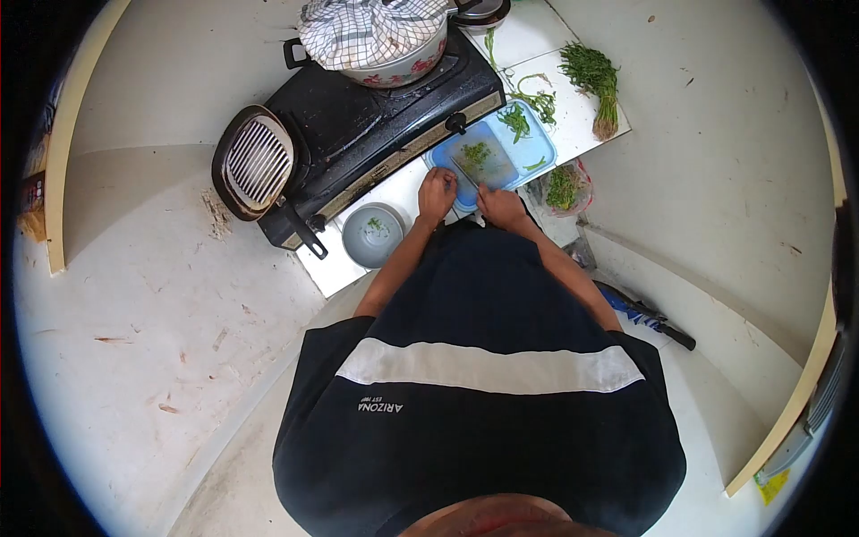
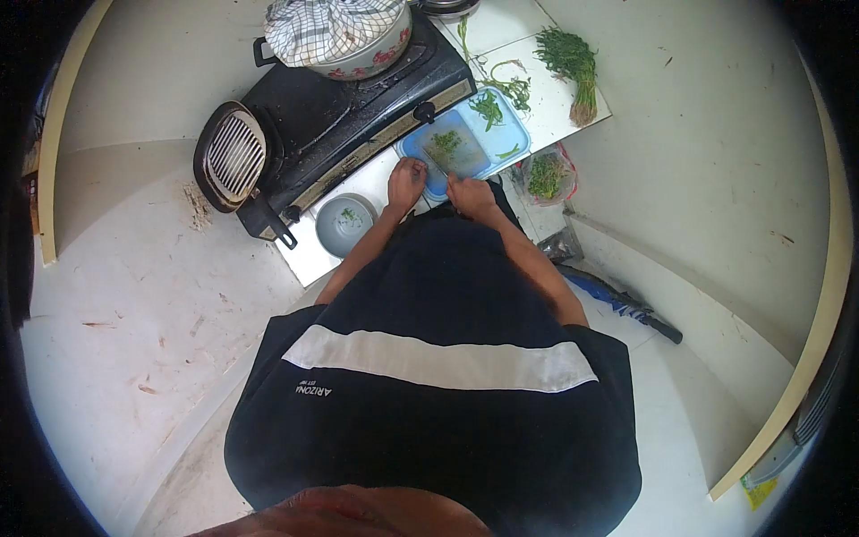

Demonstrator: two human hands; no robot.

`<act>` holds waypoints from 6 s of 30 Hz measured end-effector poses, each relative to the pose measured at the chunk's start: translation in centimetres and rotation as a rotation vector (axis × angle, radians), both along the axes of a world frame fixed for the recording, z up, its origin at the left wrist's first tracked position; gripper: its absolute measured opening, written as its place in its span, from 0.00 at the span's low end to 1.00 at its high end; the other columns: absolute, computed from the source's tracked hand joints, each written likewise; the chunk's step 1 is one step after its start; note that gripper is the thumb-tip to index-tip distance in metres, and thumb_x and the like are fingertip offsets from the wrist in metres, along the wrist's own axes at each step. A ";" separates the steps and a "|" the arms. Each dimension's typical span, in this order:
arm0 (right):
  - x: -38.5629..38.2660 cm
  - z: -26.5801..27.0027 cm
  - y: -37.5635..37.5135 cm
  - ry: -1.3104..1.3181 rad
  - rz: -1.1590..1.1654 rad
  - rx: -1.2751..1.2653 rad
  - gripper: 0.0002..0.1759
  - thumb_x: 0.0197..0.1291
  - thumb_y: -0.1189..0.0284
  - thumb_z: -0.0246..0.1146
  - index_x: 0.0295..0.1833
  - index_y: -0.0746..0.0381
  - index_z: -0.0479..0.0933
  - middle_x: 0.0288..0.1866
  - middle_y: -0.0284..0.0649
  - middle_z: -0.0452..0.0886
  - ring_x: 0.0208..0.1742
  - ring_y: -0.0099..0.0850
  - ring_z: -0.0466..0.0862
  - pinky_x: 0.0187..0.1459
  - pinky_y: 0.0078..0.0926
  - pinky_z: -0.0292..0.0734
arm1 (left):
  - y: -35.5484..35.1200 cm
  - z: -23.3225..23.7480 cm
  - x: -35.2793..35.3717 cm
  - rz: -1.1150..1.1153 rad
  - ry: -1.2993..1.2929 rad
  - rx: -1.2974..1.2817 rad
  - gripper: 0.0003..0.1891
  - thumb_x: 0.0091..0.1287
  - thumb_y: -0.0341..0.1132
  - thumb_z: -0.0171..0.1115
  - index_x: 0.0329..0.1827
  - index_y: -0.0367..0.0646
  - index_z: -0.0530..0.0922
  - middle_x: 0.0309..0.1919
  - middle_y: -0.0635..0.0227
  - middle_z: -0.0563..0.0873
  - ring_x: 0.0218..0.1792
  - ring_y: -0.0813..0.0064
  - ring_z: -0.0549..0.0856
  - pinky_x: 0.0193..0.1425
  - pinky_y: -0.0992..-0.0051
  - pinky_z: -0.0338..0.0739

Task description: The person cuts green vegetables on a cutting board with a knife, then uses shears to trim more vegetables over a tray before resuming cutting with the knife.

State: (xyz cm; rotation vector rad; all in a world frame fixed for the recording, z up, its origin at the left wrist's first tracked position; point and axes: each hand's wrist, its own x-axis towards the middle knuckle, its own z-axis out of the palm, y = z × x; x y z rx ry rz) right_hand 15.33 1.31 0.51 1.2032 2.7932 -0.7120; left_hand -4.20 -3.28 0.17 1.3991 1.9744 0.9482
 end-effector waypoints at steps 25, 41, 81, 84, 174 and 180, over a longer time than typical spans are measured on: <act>-1.5 -1.4 -0.3 -0.081 0.060 0.015 0.24 0.72 0.58 0.56 0.62 0.65 0.72 0.27 0.52 0.86 0.30 0.52 0.88 0.34 0.52 0.84 | -0.4 -0.2 0.0 0.015 0.061 0.032 0.03 0.64 0.28 0.66 0.38 0.39 0.83 0.35 0.57 0.84 0.42 0.54 0.85 0.48 0.60 0.80; -0.7 1.3 0.4 -0.040 -0.030 -0.076 0.18 0.75 0.57 0.52 0.53 0.63 0.72 0.26 0.54 0.85 0.31 0.55 0.88 0.34 0.54 0.84 | 0.5 0.0 0.1 -0.101 0.142 0.077 0.05 0.67 0.28 0.63 0.40 0.35 0.82 0.38 0.54 0.83 0.45 0.51 0.83 0.53 0.58 0.77; -1.0 -0.4 0.3 -0.040 -0.037 -0.068 0.22 0.74 0.56 0.53 0.59 0.64 0.72 0.27 0.53 0.85 0.30 0.55 0.87 0.34 0.55 0.84 | 0.6 -0.2 0.1 -0.069 -0.003 0.019 0.05 0.65 0.24 0.63 0.42 0.33 0.83 0.38 0.50 0.84 0.36 0.50 0.87 0.42 0.58 0.83; -0.4 0.1 0.2 -0.004 -0.029 -0.026 0.21 0.75 0.56 0.53 0.55 0.64 0.72 0.25 0.54 0.84 0.30 0.55 0.87 0.34 0.55 0.84 | 0.7 0.0 0.2 -0.055 -0.024 0.032 0.04 0.65 0.24 0.64 0.40 0.32 0.83 0.36 0.52 0.84 0.32 0.55 0.87 0.40 0.61 0.83; -0.8 -0.3 0.2 -0.034 0.031 -0.087 0.22 0.74 0.58 0.55 0.59 0.65 0.74 0.27 0.53 0.85 0.30 0.54 0.87 0.34 0.53 0.84 | 0.5 -0.1 0.0 -0.024 0.050 0.039 0.06 0.61 0.29 0.65 0.38 0.38 0.85 0.36 0.58 0.86 0.40 0.54 0.86 0.48 0.60 0.80; -2.0 -1.0 0.7 -0.023 0.026 -0.044 0.23 0.74 0.57 0.54 0.61 0.65 0.73 0.27 0.53 0.85 0.29 0.54 0.87 0.36 0.54 0.84 | 0.6 0.2 0.1 -0.013 0.067 0.001 0.05 0.63 0.30 0.65 0.39 0.39 0.85 0.37 0.60 0.86 0.42 0.55 0.86 0.49 0.60 0.80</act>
